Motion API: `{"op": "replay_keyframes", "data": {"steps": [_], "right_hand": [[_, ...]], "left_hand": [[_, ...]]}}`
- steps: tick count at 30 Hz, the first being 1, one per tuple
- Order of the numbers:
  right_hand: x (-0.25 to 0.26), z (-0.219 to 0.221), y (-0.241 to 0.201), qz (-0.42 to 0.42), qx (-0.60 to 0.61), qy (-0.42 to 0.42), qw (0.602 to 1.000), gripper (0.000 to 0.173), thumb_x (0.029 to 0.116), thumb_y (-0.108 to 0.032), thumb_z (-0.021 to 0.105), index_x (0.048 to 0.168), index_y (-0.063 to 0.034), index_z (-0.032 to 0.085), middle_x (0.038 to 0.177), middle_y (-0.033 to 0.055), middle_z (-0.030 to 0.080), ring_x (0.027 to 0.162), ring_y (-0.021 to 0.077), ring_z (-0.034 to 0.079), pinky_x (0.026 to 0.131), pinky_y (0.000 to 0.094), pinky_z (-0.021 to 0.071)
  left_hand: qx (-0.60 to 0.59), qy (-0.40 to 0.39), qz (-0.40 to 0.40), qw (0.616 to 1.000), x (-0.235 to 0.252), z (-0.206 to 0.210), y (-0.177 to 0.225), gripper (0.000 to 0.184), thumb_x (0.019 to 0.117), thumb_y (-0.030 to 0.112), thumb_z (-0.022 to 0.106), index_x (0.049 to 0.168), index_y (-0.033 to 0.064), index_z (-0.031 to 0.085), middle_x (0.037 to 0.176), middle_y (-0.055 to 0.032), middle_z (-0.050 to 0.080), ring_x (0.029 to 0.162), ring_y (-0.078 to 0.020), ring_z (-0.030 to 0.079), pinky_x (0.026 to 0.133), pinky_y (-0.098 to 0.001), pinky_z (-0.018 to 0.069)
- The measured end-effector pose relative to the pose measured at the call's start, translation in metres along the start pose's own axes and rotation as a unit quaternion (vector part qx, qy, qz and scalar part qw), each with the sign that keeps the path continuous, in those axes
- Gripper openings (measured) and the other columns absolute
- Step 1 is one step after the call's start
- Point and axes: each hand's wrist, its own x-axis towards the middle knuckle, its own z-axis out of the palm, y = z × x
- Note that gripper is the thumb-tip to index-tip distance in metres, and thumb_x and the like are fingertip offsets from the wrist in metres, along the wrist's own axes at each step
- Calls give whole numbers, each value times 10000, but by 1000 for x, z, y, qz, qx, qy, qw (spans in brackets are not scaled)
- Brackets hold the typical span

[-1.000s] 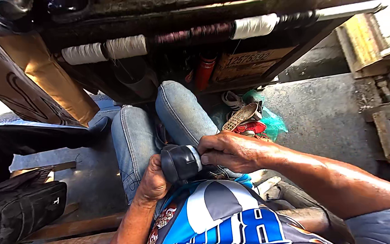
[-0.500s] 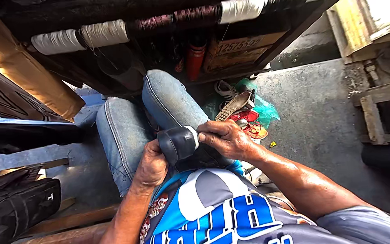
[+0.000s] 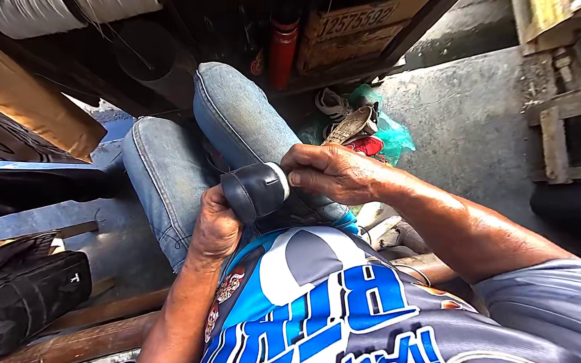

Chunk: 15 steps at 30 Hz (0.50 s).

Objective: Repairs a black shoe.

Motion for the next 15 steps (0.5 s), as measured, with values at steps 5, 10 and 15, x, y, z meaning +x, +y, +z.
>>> {"op": "replay_keyframes", "data": {"steps": [5,10,15], "right_hand": [[-2,13,8,-34,46,89,994,178,1045,-100,536,1048,0,684,801,-1,641,671,3,560,604,173,471],[-12,17,23,25,23,207,978,211,1057,-115,524,1081,1,698,848,-1,660,693,-8,562,636,170,481],[-21,8,49,126,41,324,937,223,1066,-169,502,1086,-46,687,789,-34,618,627,14,551,586,205,490]], "left_hand": [[3,-1,-2,1000,2,3,-1,219,935,0,647,1013,177,749,973,38,740,910,-59,695,838,-275,591],[8,-1,2,1000,2,5,-3,219,924,-8,661,1018,170,748,989,36,741,924,-60,695,858,-281,590],[19,-3,17,1000,4,5,-3,218,938,-10,641,1034,153,749,995,29,740,935,-71,695,872,-292,589]]}}
